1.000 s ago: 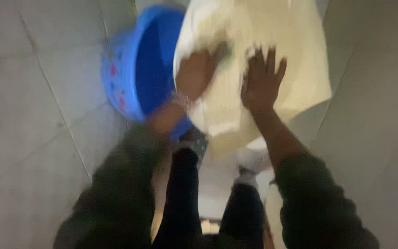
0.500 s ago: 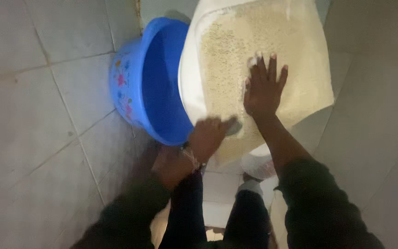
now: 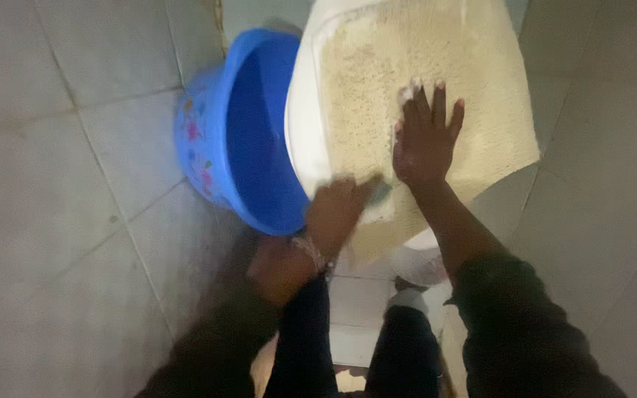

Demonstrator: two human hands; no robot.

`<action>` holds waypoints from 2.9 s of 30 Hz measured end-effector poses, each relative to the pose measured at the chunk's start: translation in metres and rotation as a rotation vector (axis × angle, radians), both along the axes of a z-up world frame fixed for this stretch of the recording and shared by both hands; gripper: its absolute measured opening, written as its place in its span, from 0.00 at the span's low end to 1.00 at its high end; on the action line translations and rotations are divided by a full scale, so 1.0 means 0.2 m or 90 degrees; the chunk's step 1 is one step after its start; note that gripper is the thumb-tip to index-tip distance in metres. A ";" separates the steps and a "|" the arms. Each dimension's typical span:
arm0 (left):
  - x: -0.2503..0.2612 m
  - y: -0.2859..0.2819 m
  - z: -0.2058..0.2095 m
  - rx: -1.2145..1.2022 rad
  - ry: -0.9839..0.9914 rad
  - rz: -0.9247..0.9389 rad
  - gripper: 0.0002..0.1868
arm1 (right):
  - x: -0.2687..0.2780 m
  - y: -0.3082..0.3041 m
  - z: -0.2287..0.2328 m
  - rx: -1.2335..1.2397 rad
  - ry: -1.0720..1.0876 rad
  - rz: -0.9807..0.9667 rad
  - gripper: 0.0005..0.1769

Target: The person scrubs a beige mat with a brush and soapy water on top of a toilet. The person repeatedly applies the brush to the surface of the mat, moving it across the material to clean it.

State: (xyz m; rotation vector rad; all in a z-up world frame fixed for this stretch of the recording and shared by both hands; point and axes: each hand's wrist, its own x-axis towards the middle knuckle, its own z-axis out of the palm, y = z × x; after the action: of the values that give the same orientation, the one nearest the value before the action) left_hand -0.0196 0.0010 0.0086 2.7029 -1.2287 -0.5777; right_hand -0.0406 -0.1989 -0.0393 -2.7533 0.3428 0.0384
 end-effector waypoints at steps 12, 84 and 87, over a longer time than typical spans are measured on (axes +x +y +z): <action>0.78 -0.17 -0.49 -0.175 -0.033 0.124 0.11 | -0.04 -0.01 -0.02 0.032 0.068 -0.009 0.30; 0.30 -0.11 -0.35 -0.217 -0.124 0.289 0.28 | -0.09 0.00 -0.08 -0.070 0.006 -0.070 0.33; 0.71 -0.30 -0.47 -0.225 -0.138 0.331 0.29 | -0.02 -0.04 -0.10 -0.032 -0.005 -0.090 0.34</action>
State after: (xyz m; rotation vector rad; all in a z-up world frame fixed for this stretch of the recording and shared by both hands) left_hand 0.1226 -0.0590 -0.0852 2.6534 -0.5408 -0.0005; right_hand -0.0443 -0.2074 -0.0591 -2.7705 0.5427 -0.0175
